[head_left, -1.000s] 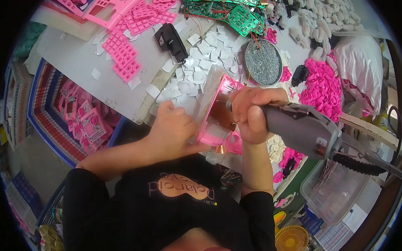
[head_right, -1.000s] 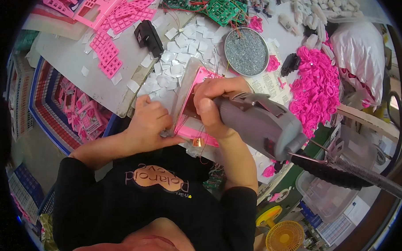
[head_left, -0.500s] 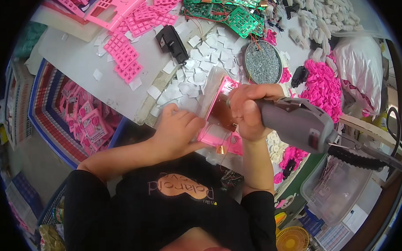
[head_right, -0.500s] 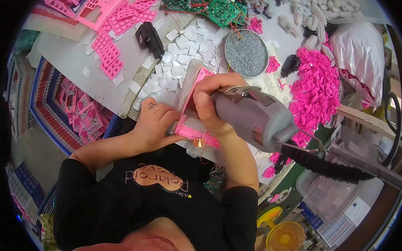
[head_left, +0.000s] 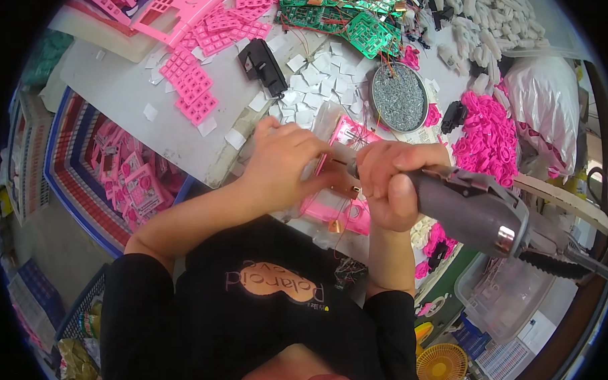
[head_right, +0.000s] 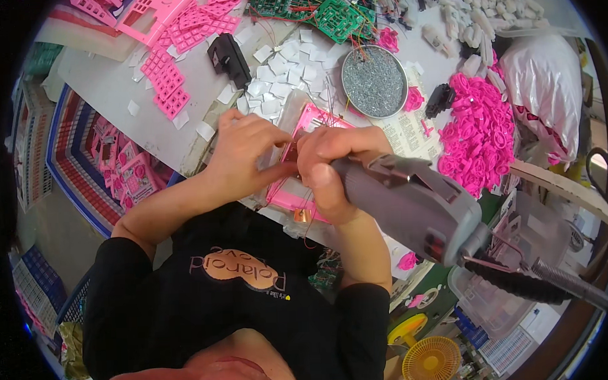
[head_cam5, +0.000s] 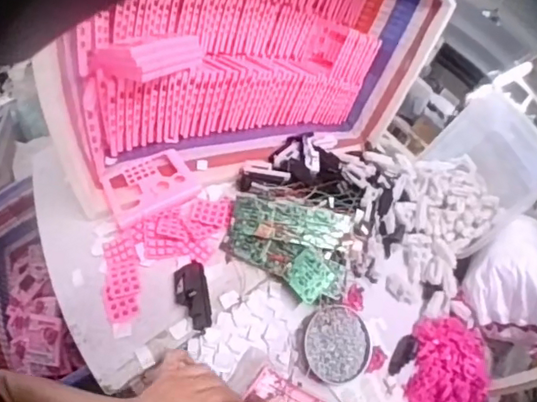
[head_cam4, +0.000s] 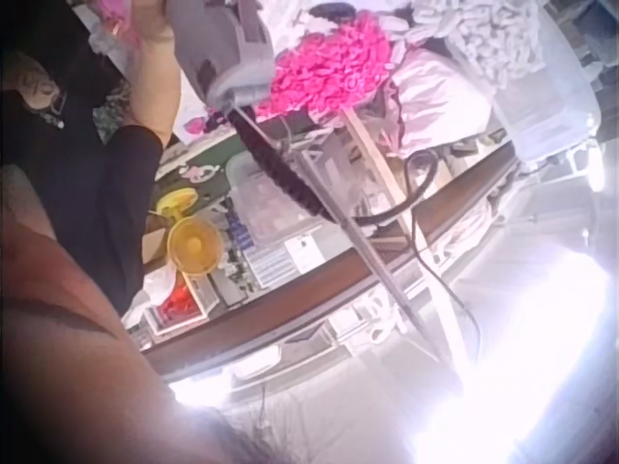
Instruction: The recorder is assembling a pink toy cash register by placing components and using a glue gun to secure parts.
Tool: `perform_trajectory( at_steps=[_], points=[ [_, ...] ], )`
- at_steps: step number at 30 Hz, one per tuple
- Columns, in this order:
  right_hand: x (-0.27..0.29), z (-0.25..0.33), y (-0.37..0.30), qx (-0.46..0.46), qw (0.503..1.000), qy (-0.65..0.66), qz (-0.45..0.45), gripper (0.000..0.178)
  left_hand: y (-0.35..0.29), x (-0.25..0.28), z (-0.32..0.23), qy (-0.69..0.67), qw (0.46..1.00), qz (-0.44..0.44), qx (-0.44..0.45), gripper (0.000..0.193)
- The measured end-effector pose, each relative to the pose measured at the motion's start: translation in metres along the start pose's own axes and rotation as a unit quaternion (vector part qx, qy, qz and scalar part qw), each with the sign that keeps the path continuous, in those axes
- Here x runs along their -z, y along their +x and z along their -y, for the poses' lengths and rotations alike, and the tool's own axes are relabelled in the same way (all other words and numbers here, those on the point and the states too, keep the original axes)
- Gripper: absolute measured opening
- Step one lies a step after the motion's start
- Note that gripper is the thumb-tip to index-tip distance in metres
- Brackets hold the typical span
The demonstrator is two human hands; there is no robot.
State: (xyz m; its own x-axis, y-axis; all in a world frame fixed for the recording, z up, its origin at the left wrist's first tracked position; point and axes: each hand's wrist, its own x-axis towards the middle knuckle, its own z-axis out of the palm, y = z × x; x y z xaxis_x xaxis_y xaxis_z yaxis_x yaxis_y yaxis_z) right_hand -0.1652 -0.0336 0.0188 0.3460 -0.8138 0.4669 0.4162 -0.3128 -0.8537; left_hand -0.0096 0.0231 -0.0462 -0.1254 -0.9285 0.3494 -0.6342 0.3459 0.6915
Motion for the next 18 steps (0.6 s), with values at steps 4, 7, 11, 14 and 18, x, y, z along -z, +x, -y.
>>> perform_trajectory(
  at_steps=[4,7,11,14,18],
  points=[
    [0.004,0.007,-0.002,-0.006,1.000,0.026,0.002,0.021,0.007,-0.009,0.007,-0.042,0.997,-0.018,-0.069,0.021],
    [0.009,0.008,-0.003,-0.003,0.999,0.049,-0.004,0.020,0.008,-0.009,0.009,-0.041,0.993,-0.026,-0.109,0.021],
    [0.007,0.000,-0.001,0.001,0.999,0.040,-0.014,0.021,0.006,-0.006,0.013,-0.012,0.995,-0.014,-0.096,0.037],
    [0.010,-0.011,-0.004,-0.016,1.000,0.008,-0.022,0.022,-0.002,0.005,0.000,0.020,0.999,-0.013,-0.046,0.059],
    [0.012,-0.021,-0.008,-0.042,0.999,0.027,-0.020,0.024,-0.032,0.008,-0.013,0.037,0.990,0.130,0.027,0.076]
  ],
)
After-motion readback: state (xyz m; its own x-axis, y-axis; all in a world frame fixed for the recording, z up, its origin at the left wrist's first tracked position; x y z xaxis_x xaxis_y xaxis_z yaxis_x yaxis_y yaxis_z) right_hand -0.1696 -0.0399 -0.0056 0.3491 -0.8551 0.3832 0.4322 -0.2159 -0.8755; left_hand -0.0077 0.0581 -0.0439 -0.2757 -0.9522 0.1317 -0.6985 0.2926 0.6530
